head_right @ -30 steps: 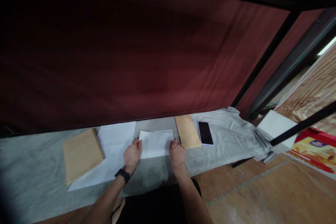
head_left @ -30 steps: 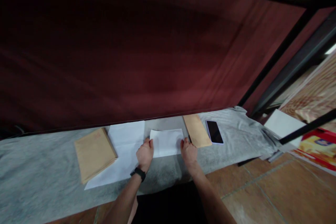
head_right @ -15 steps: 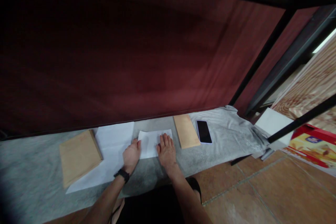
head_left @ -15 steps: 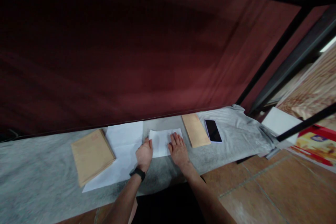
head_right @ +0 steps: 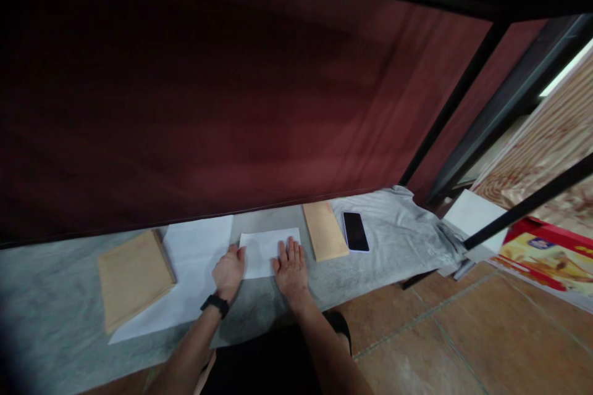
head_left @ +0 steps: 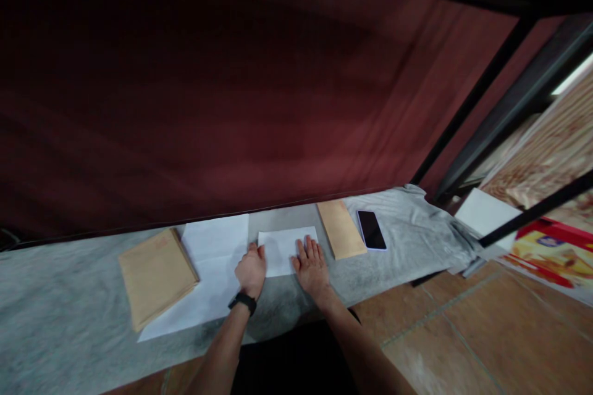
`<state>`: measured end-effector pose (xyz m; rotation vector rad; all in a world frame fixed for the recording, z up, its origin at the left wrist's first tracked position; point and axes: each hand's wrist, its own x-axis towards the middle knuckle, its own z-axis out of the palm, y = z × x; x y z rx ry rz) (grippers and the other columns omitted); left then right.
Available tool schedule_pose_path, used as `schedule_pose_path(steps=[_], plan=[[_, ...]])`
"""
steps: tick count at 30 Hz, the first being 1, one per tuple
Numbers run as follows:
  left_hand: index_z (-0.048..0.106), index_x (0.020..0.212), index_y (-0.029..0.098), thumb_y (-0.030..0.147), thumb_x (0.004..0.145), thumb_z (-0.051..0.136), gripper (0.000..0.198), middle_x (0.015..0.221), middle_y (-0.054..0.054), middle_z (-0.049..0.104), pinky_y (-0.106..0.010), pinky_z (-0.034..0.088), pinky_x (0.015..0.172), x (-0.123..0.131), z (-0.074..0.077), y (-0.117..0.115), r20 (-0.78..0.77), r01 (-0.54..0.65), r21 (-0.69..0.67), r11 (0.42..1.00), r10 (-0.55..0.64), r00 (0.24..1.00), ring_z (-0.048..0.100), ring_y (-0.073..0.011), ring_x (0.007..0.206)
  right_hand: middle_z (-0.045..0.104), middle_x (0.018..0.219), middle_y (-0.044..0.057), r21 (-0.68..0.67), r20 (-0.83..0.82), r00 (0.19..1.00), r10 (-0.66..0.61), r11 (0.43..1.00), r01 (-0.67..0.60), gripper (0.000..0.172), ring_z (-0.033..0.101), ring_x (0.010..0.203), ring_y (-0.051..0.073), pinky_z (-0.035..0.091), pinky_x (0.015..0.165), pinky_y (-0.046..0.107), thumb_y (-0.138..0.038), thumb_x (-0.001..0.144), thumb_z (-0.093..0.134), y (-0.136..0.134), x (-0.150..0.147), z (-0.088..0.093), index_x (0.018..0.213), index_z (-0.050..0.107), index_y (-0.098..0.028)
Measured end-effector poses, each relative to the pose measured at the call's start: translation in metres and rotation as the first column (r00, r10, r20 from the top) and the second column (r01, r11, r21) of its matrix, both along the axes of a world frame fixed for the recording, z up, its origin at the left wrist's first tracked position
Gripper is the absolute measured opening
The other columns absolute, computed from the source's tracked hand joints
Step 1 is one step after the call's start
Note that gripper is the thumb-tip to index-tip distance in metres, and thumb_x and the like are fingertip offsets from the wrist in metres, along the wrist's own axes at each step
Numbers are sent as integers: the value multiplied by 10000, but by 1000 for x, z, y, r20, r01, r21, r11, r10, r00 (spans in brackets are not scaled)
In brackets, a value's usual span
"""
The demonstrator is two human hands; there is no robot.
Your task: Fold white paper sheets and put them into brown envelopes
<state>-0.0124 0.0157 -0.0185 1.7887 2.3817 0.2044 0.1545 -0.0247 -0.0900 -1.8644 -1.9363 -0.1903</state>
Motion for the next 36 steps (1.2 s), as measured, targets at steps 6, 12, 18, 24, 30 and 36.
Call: schedule_pose_path(steps=[6,12,18,24,30,36], plan=[[557,1268,87,203,991,325,380,1003,-178,710,-418,524,808,6,7,-13,-81,95,115,989,-86,993,707,-295,910,353,1572,176,-33,-1,1000,-3,999,3,547,394,1426,318,285,1160,476,-414,1019,421,1,-1,3,1506,425,-166],[506,1416,106,210,991,329,472,1525,-170,448,-458,337,1154,54,-19,-20,-72,520,283,806,-522,850,378,-292,1433,317,1591,156,-90,-15,1000,23,996,-24,553,348,1455,308,266,1176,477,-336,1002,439,0,2,5,1527,381,-173],[483,1457,164,360,1020,267,525,1528,-102,472,-479,287,1193,64,-53,-1,-4,587,229,777,-602,798,355,-257,1457,342,1570,181,-81,-10,999,33,996,-33,569,362,1448,304,272,1178,498,-242,981,447,1,1,4,1532,353,-140],[408,1498,77,375,1013,242,593,1582,-140,372,-453,232,1217,32,-61,2,-119,508,234,829,-495,861,298,-263,1486,325,1579,172,-48,-61,998,13,999,-16,528,360,1449,313,303,1158,514,-370,1023,413,2,-1,2,1511,408,-170],[379,1510,58,384,1004,257,614,1591,-165,336,-476,184,1224,18,-67,-7,-179,443,238,864,-409,895,246,-285,1504,362,1569,152,-99,-104,994,-11,995,0,489,373,1444,290,302,1163,476,-361,1035,385,5,0,8,1484,456,-181],[369,1517,85,318,995,271,580,1590,-154,348,-484,190,1220,17,-64,-11,-157,444,261,857,-416,896,227,-262,1512,428,1546,90,-144,-127,983,132,978,-150,476,381,1440,242,286,1182,426,-367,1051,326,27,-11,17,1462,486,-187]])
